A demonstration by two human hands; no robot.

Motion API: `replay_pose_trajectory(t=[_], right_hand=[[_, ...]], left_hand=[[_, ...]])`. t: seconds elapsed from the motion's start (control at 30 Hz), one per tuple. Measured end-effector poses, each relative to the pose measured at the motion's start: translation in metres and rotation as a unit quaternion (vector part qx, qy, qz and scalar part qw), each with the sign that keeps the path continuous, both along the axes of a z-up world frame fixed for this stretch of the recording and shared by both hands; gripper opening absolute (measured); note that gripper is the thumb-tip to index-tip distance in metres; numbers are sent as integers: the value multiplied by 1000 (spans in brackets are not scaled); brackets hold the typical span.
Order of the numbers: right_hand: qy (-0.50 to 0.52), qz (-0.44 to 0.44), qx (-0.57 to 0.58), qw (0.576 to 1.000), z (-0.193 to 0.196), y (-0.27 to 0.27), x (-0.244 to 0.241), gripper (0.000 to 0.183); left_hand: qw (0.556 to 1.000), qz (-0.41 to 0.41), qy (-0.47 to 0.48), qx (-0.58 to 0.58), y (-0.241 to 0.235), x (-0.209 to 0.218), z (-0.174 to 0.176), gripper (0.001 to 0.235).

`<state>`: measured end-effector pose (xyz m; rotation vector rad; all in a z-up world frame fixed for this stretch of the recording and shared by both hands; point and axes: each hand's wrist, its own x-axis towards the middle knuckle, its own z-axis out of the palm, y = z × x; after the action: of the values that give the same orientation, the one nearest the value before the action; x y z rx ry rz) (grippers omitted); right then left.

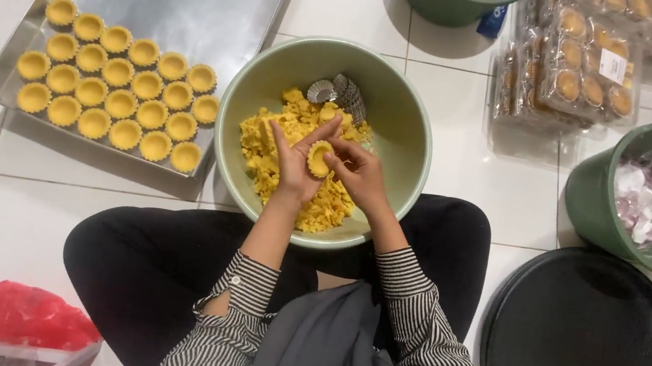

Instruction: The person is manually molding tart shells by taking dough, rolling it into a ball, and pressing it into metal molds.

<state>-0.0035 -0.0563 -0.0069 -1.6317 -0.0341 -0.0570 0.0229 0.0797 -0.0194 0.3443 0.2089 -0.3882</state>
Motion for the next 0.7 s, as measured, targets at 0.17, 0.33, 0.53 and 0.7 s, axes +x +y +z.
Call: replay_pose_trajectory(t=[0.17, 0.33, 0.53, 0.7], right_hand=[[-2, -90, 1, 996, -14, -6, 8, 26], [-14, -98, 7, 995, 4, -1, 3, 30], [-16, -89, -10, 996, -7, -2, 2, 29], [-20, -59, -7, 998, -2, -2, 0, 31]], left_hand=[[836, 39, -183, 516, 1, -14, 13, 51], [765, 43, -216, 605, 4, -15, 25, 26], [729, 50, -262, 630, 2, -19, 36, 23], [723, 39, -269, 636, 5, -20, 41, 25]])
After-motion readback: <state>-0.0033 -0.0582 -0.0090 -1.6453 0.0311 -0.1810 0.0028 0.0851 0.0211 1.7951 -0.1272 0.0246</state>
